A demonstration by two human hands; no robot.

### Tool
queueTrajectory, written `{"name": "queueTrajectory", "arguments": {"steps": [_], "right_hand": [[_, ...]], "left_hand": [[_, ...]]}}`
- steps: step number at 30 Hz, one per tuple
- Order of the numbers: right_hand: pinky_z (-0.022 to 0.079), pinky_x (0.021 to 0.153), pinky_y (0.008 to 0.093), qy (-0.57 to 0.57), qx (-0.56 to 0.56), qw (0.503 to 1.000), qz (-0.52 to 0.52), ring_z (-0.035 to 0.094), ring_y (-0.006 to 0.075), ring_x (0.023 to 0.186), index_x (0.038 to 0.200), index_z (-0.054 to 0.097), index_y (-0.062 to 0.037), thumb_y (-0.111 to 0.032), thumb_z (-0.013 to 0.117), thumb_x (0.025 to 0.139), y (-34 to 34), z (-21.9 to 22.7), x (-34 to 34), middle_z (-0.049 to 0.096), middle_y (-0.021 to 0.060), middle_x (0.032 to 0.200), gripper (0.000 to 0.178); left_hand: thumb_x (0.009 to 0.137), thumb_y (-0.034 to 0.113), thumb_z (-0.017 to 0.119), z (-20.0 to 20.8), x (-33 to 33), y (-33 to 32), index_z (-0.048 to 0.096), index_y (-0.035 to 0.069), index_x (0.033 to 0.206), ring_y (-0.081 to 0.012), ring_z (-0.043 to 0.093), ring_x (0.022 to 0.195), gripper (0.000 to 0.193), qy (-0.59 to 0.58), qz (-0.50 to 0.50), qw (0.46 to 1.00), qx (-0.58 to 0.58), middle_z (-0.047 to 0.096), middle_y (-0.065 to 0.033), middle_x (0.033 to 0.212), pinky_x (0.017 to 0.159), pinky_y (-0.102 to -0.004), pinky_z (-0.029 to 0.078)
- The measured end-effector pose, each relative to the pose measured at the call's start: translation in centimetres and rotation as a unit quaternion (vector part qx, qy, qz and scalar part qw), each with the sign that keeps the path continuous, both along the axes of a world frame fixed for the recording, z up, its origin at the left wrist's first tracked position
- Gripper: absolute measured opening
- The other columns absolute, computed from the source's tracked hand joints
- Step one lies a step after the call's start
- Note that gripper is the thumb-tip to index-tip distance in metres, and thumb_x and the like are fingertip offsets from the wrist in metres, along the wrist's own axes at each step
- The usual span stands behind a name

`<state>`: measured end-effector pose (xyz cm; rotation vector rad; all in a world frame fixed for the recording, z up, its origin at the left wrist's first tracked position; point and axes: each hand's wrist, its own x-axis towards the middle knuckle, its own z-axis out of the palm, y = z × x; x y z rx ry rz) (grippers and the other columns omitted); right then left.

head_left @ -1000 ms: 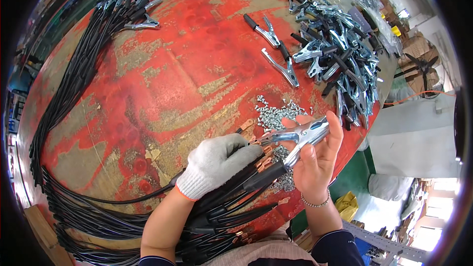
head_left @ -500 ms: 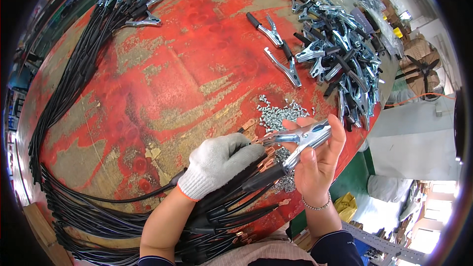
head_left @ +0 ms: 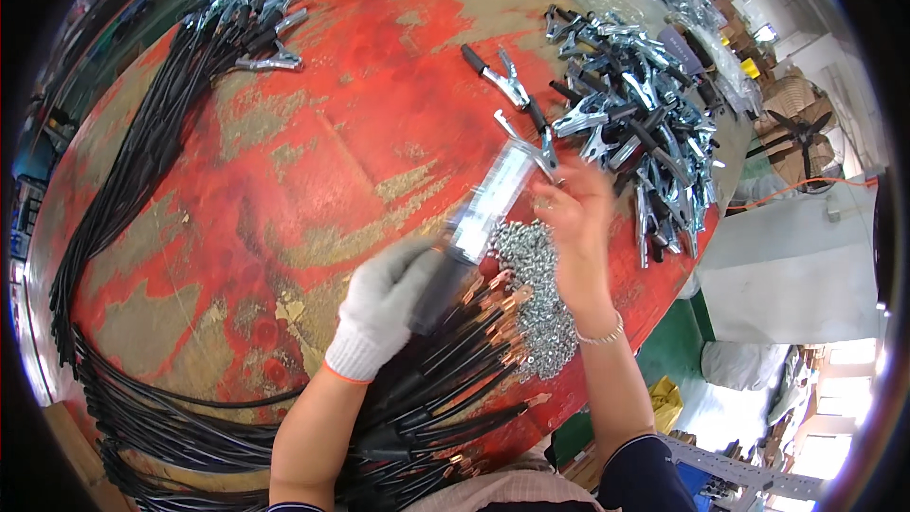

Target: Assembling large electrical cables with metal alligator clips and connectors.

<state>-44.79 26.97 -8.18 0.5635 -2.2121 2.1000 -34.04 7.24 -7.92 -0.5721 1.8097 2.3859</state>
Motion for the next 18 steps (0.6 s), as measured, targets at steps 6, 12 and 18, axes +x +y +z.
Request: {"name": "queueTrajectory", "arguments": {"steps": [6, 12, 18], "right_hand": [[0.048, 0.078, 0.0388, 0.237, 0.474, 0.847, 0.030, 0.061, 0.0249, 0.089, 0.084, 0.067, -0.0115, -0.029, 0.070, 0.082, -0.8, -3.7, -2.7, 0.061, 0.0069, 0.085, 0.018], [0.047, 0.072, 0.0408, 0.216, 0.595, 0.773, 0.044, 0.062, 0.0243, 0.089, 0.078, 0.066, -0.0143, -0.034, 0.067, 0.083, -1.8, -3.7, -3.2, 0.061, 0.0042, 0.086, 0.021], [0.049, 0.070, 0.0387, 0.208, 0.509, 0.834, 0.039, 0.064, 0.0261, 0.081, 0.088, 0.068, -0.0144, -0.033, 0.068, 0.085, -1.3, -4.8, -3.6, 0.063, 0.0048, 0.082, 0.019]], "left_hand": [[0.095, 0.025, 0.060, 1.0, -0.4, -0.4, 0.062, 0.000, 0.110, -0.0048, 0.051, 0.051, 0.029, -0.021, 0.033, 0.998, 0.057, 0.064, -0.0036, 0.074, 0.044, -0.0193, 0.035], [0.100, 0.022, 0.050, 1.0, -0.1, -0.3, 0.061, -0.002, 0.114, -0.0079, 0.054, 0.053, 0.030, -0.004, -0.010, 1.000, 0.020, 0.066, -0.0074, 0.077, 0.047, -0.0203, 0.040], [0.096, 0.021, 0.056, 0.6, 0.0, 0.4, 0.064, 0.001, 0.105, -0.0077, 0.053, 0.052, 0.024, 0.010, -0.003, 1.000, 0.009, 0.066, -0.0055, 0.076, 0.047, -0.0210, 0.040]]}}
